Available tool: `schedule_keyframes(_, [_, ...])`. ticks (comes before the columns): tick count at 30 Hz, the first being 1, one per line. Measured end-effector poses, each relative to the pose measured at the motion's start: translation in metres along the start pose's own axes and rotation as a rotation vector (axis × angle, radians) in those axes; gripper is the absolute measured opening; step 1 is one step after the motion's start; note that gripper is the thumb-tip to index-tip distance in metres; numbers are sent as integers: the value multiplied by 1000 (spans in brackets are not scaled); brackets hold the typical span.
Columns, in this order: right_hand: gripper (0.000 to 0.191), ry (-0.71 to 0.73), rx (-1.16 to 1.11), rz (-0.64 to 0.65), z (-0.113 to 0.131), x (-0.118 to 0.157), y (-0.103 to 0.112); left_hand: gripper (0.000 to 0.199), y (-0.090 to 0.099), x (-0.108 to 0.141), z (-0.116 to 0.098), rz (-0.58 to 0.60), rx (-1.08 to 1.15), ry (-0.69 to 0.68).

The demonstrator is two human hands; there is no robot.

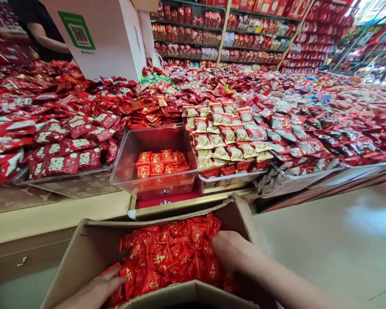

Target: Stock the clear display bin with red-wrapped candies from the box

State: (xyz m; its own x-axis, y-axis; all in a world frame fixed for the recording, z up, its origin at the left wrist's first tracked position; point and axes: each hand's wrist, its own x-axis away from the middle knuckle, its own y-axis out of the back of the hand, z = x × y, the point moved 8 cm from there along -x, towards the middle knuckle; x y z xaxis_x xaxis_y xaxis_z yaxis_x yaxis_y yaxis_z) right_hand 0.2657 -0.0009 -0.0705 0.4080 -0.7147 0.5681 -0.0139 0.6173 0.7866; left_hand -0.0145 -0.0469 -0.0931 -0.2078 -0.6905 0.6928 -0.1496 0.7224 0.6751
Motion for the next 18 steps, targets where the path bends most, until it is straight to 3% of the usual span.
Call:
schedule_keyframes(3, [23,4,65,-58,-7,2,7,61,-5,-8,-4,-38,-82,-25])
schedule_keyframes(8, [21,-14,137,-32,17,-31,13,61,15,-11,-32,-90,-190,-84])
schedule_keyframes(13, [34,-86,206,-28,38,-65,0,50,17,-4,-52,-22,-57,-183])
schedule_keyframes(16, [27,-26,181,-10,44,-65,-6,50,14,-5,-50,-69,30,-207])
schedule_keyframes(18, [19,37,143,-55,48,-56,0,52,15,-8,-48,-106,111,-217])
